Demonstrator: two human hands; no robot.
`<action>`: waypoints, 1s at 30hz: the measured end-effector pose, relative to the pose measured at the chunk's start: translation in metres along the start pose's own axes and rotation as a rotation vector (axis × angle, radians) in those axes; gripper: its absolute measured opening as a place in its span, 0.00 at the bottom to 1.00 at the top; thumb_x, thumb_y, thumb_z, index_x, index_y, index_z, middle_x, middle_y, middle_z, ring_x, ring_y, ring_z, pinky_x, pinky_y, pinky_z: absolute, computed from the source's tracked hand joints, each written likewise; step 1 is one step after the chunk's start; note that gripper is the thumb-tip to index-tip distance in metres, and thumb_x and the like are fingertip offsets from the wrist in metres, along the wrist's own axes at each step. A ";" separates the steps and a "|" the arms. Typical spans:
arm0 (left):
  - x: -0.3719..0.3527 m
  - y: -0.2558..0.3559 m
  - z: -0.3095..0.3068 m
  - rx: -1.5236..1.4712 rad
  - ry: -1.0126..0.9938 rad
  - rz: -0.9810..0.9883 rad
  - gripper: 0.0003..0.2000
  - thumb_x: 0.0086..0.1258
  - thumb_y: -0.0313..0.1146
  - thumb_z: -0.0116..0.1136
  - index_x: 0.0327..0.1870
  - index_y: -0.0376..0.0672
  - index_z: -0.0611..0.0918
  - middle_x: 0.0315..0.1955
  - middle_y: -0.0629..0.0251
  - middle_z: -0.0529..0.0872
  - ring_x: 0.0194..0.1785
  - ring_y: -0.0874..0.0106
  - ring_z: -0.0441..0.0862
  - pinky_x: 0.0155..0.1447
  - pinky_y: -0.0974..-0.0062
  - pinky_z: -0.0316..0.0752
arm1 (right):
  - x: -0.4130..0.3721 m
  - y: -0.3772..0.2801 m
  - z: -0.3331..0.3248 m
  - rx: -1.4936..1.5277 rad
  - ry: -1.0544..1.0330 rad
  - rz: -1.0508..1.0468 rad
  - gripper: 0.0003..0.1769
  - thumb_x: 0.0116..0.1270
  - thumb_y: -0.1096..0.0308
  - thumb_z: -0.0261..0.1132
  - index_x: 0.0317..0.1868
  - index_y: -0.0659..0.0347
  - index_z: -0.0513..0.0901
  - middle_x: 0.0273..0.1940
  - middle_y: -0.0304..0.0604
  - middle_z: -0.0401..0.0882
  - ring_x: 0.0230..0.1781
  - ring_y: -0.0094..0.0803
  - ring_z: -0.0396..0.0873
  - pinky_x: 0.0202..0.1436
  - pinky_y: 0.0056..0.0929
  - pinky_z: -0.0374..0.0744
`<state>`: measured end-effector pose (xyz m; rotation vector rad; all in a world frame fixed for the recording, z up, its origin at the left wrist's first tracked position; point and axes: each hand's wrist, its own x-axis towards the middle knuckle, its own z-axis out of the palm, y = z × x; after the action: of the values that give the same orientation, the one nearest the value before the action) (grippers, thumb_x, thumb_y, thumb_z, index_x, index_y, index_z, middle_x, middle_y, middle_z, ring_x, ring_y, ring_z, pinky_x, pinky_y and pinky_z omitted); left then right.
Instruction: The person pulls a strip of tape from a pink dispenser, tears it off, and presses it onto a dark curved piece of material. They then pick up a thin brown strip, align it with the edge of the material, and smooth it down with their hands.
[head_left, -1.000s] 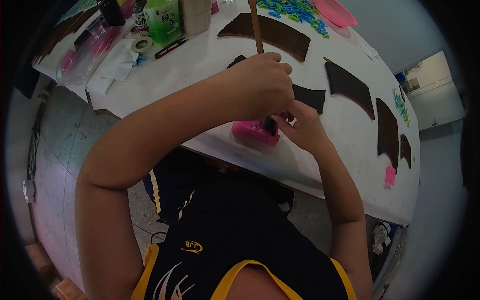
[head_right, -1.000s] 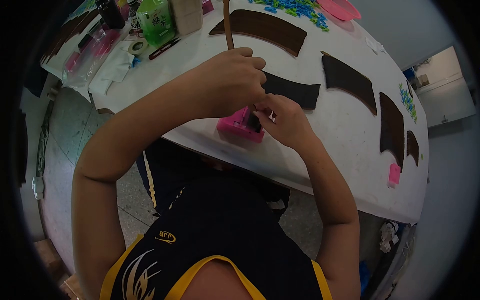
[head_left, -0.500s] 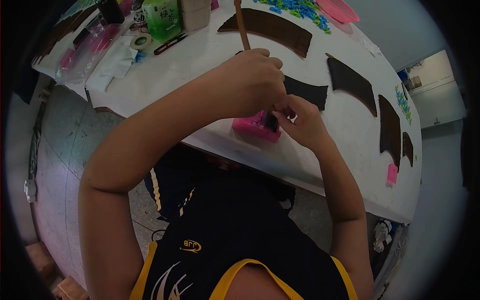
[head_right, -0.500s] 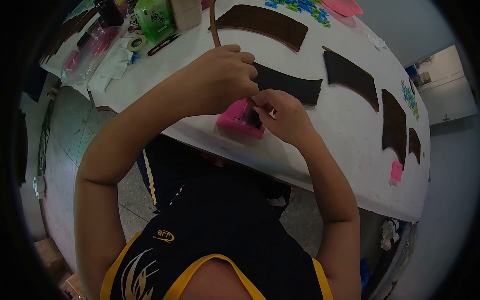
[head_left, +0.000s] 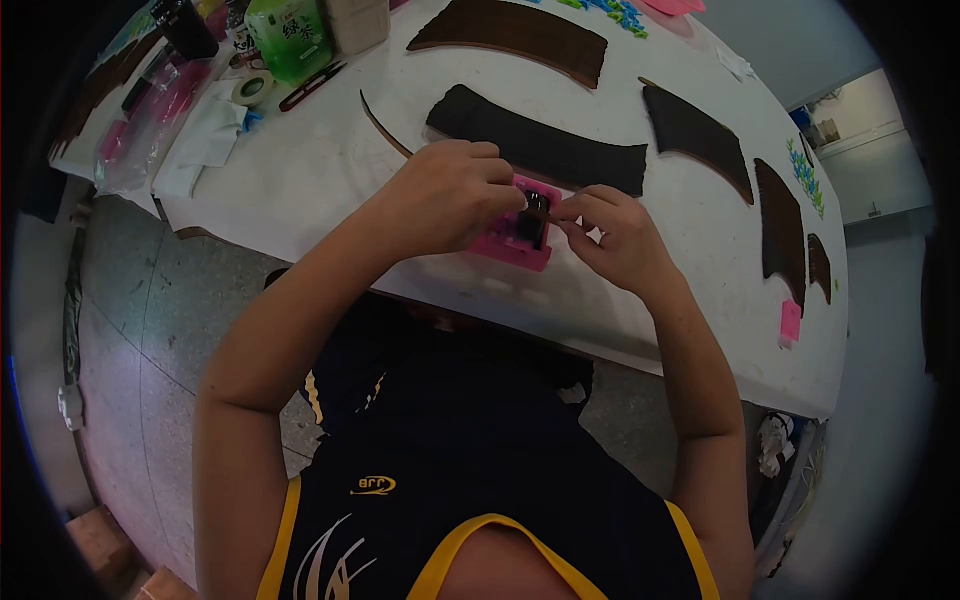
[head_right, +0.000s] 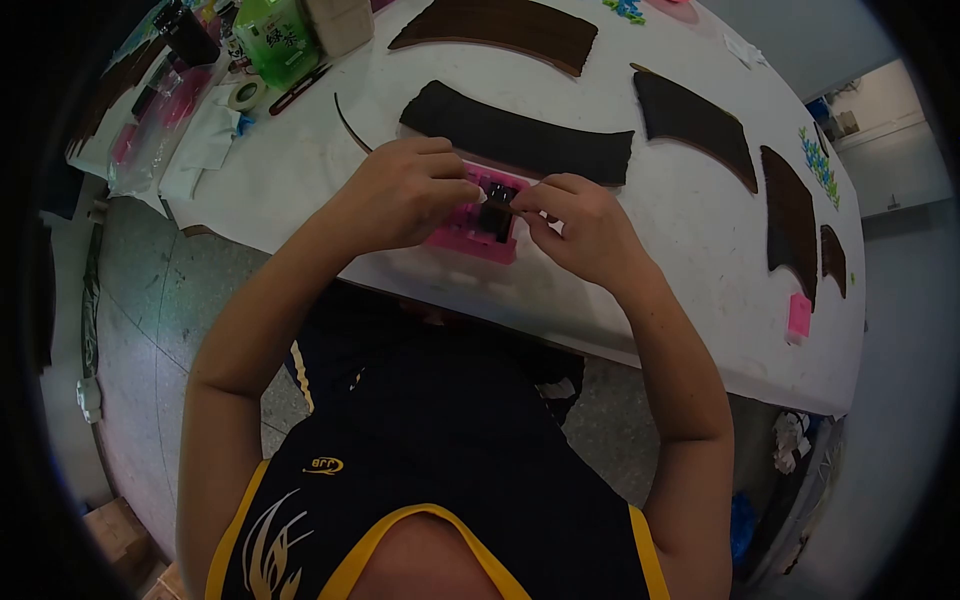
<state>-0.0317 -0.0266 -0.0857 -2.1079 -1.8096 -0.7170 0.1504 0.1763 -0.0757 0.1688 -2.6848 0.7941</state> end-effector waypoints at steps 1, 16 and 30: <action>0.000 0.001 0.003 -0.019 0.010 -0.001 0.07 0.57 0.28 0.68 0.37 0.47 0.90 0.33 0.69 0.87 0.42 0.65 0.84 0.46 0.66 0.82 | -0.001 0.000 -0.002 0.000 0.000 0.003 0.09 0.64 0.79 0.70 0.43 0.59 0.90 0.35 0.42 0.86 0.36 0.36 0.85 0.36 0.33 0.84; 0.001 0.002 0.010 -0.061 0.044 0.015 0.10 0.55 0.27 0.70 0.39 0.46 0.90 0.33 0.69 0.86 0.41 0.65 0.83 0.45 0.66 0.81 | -0.018 0.004 -0.008 -0.041 -0.004 0.059 0.10 0.63 0.79 0.71 0.43 0.58 0.90 0.35 0.41 0.86 0.35 0.37 0.85 0.38 0.34 0.84; 0.009 0.001 0.008 -0.112 0.033 0.038 0.13 0.56 0.22 0.71 0.43 0.44 0.90 0.34 0.64 0.86 0.40 0.62 0.84 0.43 0.64 0.82 | -0.144 0.033 -0.091 -0.256 0.068 0.444 0.11 0.56 0.83 0.68 0.39 0.62 0.85 0.38 0.41 0.84 0.38 0.33 0.83 0.34 0.28 0.80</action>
<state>-0.0283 -0.0151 -0.0877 -2.1815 -1.7451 -0.8566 0.3045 0.2566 -0.0716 -0.5220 -2.7590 0.5463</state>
